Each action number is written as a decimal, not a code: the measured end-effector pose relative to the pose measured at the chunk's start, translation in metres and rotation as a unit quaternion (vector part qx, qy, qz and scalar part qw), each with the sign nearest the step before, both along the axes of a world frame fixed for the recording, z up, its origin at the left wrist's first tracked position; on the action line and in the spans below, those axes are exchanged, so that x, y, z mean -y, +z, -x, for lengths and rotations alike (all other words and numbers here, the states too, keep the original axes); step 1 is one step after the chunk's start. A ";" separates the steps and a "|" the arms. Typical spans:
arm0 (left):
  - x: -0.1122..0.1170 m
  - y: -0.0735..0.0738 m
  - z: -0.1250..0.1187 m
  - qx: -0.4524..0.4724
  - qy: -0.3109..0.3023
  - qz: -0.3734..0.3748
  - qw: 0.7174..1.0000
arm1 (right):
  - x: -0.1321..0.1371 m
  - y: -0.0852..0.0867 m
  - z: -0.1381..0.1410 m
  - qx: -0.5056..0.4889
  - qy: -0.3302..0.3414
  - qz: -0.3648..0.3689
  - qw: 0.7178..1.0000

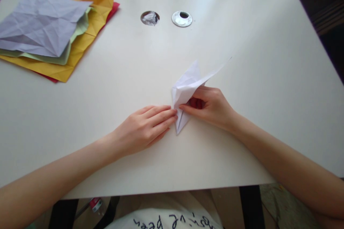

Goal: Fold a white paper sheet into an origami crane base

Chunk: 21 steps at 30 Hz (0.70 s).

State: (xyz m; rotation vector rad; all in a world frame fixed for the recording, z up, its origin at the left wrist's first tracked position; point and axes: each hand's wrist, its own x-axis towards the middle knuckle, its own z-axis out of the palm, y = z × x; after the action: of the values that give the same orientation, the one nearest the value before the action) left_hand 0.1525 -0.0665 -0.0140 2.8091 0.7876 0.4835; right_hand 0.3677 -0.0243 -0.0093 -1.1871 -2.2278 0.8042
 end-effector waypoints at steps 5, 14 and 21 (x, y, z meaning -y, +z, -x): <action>0.001 0.000 0.000 -0.010 -0.007 -0.025 1.000 | 0.000 0.001 0.000 -0.004 0.005 0.012 1.000; 0.001 0.001 0.000 -0.016 0.004 -0.046 0.999 | -0.001 -0.002 -0.002 -0.012 0.004 0.014 1.000; 0.001 0.000 0.000 -0.019 0.003 -0.045 0.999 | -0.001 -0.003 -0.002 -0.005 0.001 -0.002 1.000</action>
State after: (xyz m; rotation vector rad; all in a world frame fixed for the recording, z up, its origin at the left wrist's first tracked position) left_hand 0.1530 -0.0679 -0.0136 2.9082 0.8028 0.4788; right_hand 0.3698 -0.0234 -0.0118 -1.1781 -2.2214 0.8049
